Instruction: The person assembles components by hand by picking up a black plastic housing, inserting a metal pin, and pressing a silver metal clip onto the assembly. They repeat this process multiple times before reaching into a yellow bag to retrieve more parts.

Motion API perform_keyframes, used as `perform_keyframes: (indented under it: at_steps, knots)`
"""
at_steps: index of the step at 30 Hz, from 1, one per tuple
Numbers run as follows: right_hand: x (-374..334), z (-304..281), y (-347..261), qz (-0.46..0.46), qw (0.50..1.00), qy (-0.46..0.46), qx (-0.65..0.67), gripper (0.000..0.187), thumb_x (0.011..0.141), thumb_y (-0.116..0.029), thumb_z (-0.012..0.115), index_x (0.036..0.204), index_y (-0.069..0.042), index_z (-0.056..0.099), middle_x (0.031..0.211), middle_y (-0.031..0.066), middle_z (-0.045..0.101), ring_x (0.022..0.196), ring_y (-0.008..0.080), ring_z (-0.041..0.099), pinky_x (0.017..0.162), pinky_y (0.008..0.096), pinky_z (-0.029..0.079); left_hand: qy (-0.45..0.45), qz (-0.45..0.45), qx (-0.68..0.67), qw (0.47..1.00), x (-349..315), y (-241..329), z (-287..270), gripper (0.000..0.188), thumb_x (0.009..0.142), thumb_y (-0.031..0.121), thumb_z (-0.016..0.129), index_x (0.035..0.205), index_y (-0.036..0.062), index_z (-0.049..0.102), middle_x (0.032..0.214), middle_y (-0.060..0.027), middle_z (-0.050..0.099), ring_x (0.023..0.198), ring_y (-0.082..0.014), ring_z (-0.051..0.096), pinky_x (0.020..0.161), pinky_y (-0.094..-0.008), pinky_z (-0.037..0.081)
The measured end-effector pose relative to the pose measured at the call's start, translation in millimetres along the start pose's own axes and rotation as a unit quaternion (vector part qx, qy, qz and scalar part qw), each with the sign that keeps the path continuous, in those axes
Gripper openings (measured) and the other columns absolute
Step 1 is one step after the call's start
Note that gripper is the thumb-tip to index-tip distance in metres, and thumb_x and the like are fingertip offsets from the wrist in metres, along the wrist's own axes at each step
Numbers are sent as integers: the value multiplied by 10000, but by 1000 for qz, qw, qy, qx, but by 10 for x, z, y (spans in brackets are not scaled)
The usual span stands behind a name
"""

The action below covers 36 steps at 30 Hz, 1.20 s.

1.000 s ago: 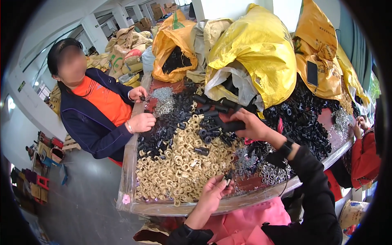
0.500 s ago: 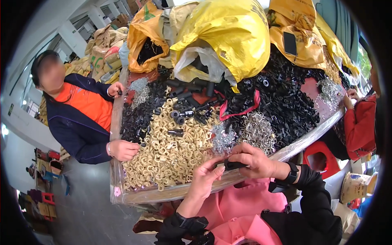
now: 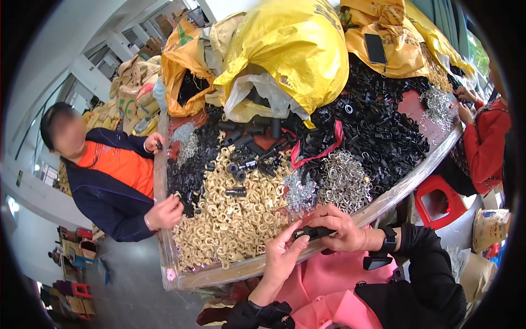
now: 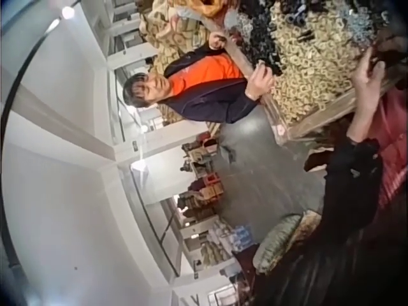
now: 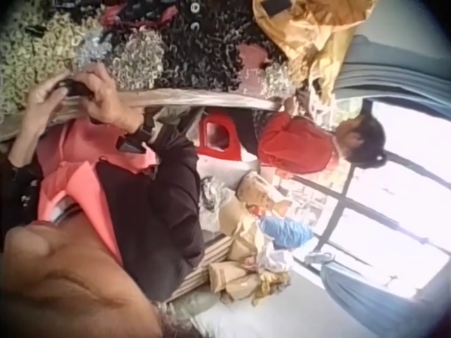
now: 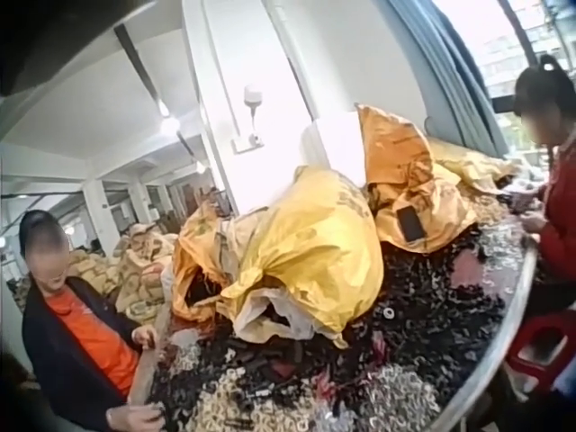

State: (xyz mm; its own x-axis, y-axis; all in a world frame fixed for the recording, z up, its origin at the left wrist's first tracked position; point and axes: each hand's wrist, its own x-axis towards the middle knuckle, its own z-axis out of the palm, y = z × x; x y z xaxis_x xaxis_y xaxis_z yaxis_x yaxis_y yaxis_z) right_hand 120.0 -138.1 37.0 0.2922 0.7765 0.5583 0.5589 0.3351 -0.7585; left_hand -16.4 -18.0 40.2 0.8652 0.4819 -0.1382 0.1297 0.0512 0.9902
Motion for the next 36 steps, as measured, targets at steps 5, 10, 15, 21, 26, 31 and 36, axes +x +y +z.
perform_keyframes:
  at_steps: [5,10,15,21,26,31,36]
  knots:
    - [-57,78,23,42,999,25,-18,469,541,65,550,1000,-23,514,953,135,476,882,279,506,750,333,442,15,89,62,994,10,-87,59,510,764,176,631,1194,0,419,867,-72,576,740,-79,532,623,-190,442]
    - [-92,110,71,30,999,16,-12,460,554,2,571,1008,-40,512,960,121,478,877,270,502,754,344,413,-55,-52,-116,990,93,-40,-67,557,813,264,553,1250,3,327,1108,-131,498,957,-188,527,782,-328,453]
    - [-21,76,-14,-8,989,-96,-111,461,596,-155,637,1026,-57,505,974,96,479,927,257,461,802,367,328,-149,-199,-411,877,127,-57,-61,635,820,435,458,1275,27,284,1195,-158,428,1046,-259,483,819,-440,435]
    - [-33,-22,38,-61,956,-204,-200,546,652,-305,657,1097,-44,476,1009,73,474,900,240,430,777,361,277,-251,-236,-493,799,108,-54,-37,730,775,571,403,1269,46,292,1241,-170,373,1089,-314,436,865,-506,386]
    - [49,-56,-85,-60,966,-228,-106,560,690,-273,632,1159,-43,430,1056,102,446,928,260,426,787,379,297,-174,-298,-424,838,96,-162,49,674,794,561,385,1243,64,319,1224,-140,389,1078,-279,448,851,-453,411]
    - [-15,59,-52,-71,973,-217,-43,586,701,-222,608,1205,-33,374,1143,148,396,1060,290,399,839,399,314,-184,-231,-500,814,125,-123,149,677,797,573,365,1222,47,325,1202,-126,404,1069,-261,457,854,-414,419]
    - [-52,20,73,74,985,-157,-5,645,690,-187,603,1238,-10,312,1198,180,356,1094,325,381,887,410,318,-199,-213,-509,810,53,-155,143,647,794,498,455,1208,22,313,1182,-122,411,1076,-239,446,879,-389,401]
